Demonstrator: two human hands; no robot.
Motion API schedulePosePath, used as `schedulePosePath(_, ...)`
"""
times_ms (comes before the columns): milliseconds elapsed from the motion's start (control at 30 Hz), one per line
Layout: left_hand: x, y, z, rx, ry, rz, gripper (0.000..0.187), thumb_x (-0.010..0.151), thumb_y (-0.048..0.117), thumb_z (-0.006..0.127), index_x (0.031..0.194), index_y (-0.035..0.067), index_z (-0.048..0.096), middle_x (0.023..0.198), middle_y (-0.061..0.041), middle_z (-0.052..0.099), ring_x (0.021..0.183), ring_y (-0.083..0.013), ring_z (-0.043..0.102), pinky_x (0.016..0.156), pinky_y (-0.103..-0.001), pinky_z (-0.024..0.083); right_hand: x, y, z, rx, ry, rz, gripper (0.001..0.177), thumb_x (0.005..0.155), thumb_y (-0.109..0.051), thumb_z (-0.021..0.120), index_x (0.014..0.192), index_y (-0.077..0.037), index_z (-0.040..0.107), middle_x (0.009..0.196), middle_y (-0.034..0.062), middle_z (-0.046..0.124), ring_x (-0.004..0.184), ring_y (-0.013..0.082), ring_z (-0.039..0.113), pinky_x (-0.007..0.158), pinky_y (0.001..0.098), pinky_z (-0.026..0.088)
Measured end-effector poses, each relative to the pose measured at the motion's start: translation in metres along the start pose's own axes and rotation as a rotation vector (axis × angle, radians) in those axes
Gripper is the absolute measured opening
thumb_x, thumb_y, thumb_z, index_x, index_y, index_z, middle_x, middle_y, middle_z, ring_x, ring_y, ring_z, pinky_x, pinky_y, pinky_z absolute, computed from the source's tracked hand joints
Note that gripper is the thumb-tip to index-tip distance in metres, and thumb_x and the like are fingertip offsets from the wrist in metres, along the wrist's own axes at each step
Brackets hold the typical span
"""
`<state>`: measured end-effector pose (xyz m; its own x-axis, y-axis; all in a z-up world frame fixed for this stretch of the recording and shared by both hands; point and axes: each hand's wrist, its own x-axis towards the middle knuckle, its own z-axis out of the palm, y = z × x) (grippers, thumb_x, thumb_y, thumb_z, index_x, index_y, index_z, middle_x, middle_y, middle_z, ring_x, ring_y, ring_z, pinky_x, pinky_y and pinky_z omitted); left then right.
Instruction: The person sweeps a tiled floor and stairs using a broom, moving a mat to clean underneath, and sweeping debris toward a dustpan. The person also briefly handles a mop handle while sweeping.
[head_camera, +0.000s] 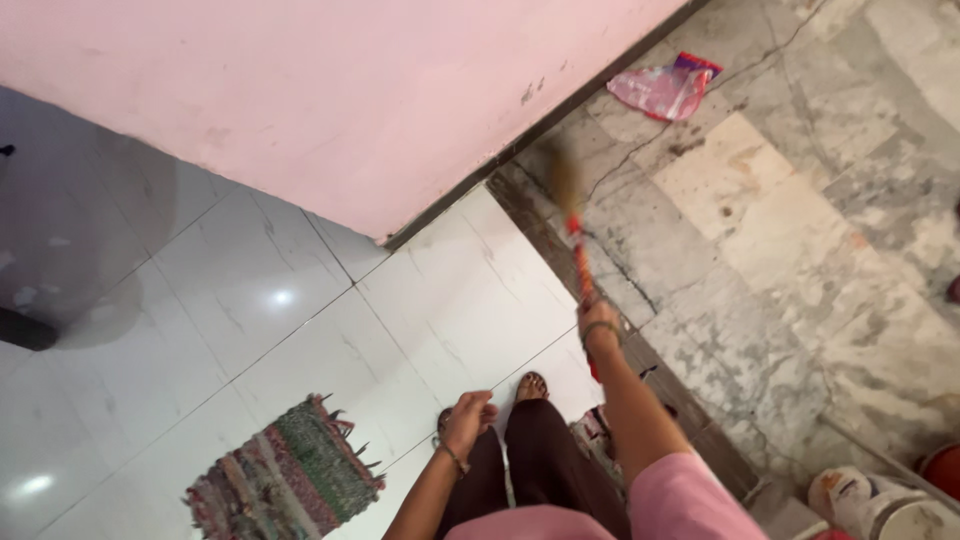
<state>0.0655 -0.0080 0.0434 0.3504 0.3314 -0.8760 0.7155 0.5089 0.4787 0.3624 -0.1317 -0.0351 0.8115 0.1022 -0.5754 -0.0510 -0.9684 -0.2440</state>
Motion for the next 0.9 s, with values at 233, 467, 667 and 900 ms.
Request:
schedulePosePath(233,0.029,0.009,0.028,0.008,-0.138,0.019,0.035,0.097,0.037,0.052,0.118,0.014,0.066,0.1,-0.002,0.071,0.09,-0.0141,0.066,0.079,-0.032,0.048,-0.045,0.107,-0.069,0.206,0.199,-0.267,0.052,0.092,-0.032,0.069,0.142,-0.017,0.062,0.087,0.0277,0.071,0.083,0.0401,0.07,0.072,0.0493,0.057)
schedulePosePath(467,0.056,0.048,0.061,0.164,-0.226,0.079,0.035,0.098,0.039,0.055,0.12,0.013,0.065,0.099,-0.001,0.071,0.09,-0.0118,0.066,0.079,-0.028,0.049,-0.089,0.211,-0.091,-0.345,-0.323,-0.171,0.032,0.108,-0.036,0.051,0.137,-0.025,0.058,0.1,0.0143,0.076,0.086,0.0297,0.074,0.075,0.0448,0.058)
schedulePosePath(667,0.072,0.077,0.073,0.258,-0.334,0.115,0.035,0.098,0.037,0.056,0.121,0.011,0.063,0.098,-0.004,0.071,0.087,-0.0137,0.067,0.077,-0.028,0.052,-0.036,0.179,-0.09,-0.356,-0.167,-0.051,0.032,0.116,-0.039,0.039,0.131,-0.023,0.061,0.11,0.0128,0.075,0.098,0.0332,0.072,0.079,0.0472,0.059)
schedulePosePath(900,0.107,0.131,0.088,0.511,-0.457,0.102,0.035,0.099,0.038,0.056,0.12,0.011,0.063,0.097,-0.003,0.072,0.085,-0.0127,0.067,0.074,-0.028,0.051,-0.11,0.112,-0.061,0.18,0.139,0.105,0.061,0.1,-0.032,0.055,0.157,-0.027,0.035,0.092,0.0175,0.074,0.086,0.04,0.071,0.077,0.0516,0.056)
